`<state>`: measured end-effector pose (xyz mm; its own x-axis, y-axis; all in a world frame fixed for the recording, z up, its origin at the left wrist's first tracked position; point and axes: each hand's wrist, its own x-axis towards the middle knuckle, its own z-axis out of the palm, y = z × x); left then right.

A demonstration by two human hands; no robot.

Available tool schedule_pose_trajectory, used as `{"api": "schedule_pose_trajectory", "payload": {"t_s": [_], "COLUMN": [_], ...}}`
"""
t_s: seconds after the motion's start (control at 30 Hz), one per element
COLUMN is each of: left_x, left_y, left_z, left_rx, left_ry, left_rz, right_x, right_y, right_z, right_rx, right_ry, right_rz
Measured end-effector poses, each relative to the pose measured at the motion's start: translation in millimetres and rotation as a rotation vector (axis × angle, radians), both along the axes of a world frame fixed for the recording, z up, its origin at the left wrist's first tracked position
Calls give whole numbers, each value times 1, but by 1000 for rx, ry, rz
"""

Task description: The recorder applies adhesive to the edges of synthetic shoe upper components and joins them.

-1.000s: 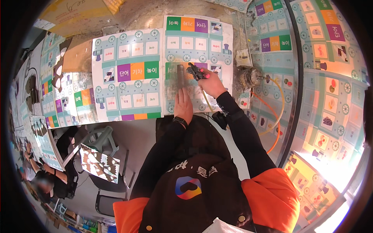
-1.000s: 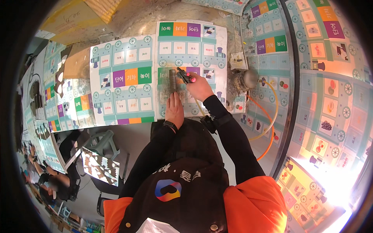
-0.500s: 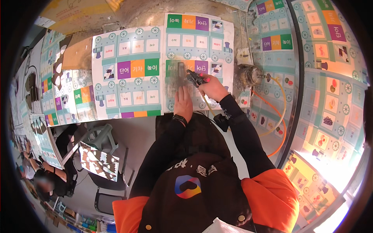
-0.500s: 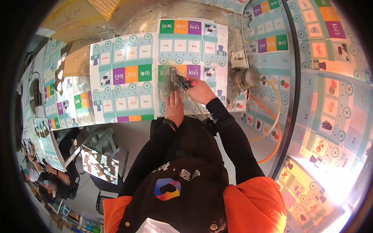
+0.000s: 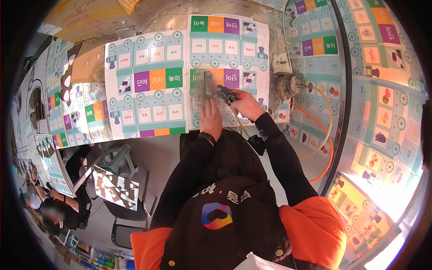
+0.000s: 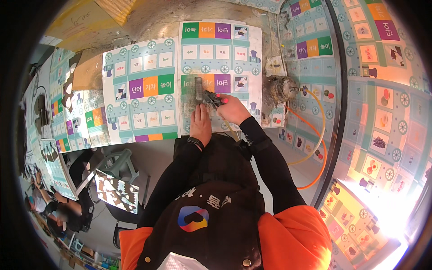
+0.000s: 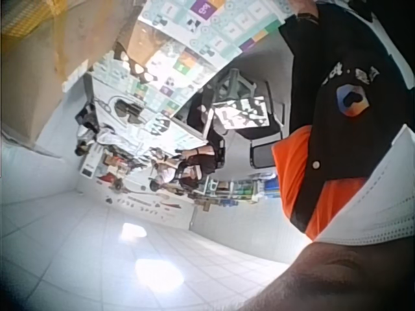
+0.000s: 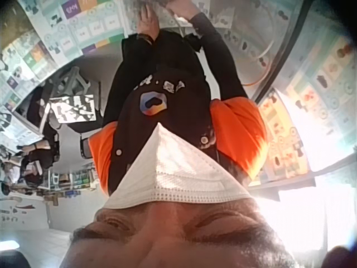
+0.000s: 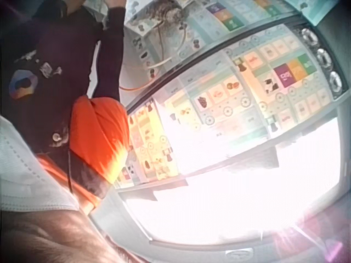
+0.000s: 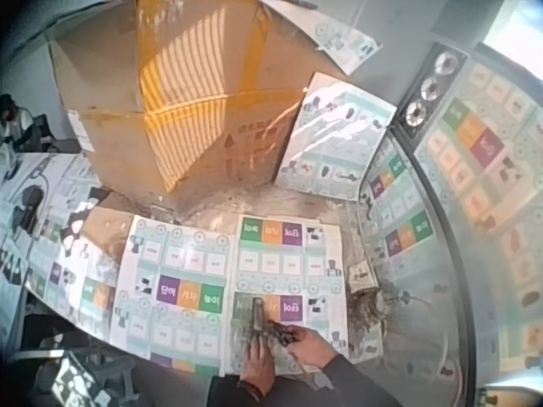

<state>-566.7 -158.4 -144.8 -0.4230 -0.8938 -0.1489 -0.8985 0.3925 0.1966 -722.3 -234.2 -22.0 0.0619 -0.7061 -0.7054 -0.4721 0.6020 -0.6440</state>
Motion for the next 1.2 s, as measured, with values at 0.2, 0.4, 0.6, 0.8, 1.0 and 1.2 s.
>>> {"api": "schedule_pose_trajectory", "payload": {"t_s": [0.2,0.4,0.6,0.8,1.0,1.2], "left_x": [-1,0,-2,9,65,176], "left_y": [0,-1,-2,-8,-16,30], "left_z": [-1,-1,2,4,36,36], "left_rx": [-6,-9,25,57,201,258], "left_ry": [4,13,-18,189,539,467], "left_rz": [-3,-9,-2,24,211,505], "right_x": [3,-1,-2,-37,-102,-96], "right_y": [-2,0,-11,11,99,107], "right_z": [1,-14,-8,-36,-108,-112], "right_rx": [9,13,-89,-506,-583,-527], "right_ry": [-9,26,58,342,850,1221], "right_rz": [-26,76,-75,77,259,236]}}
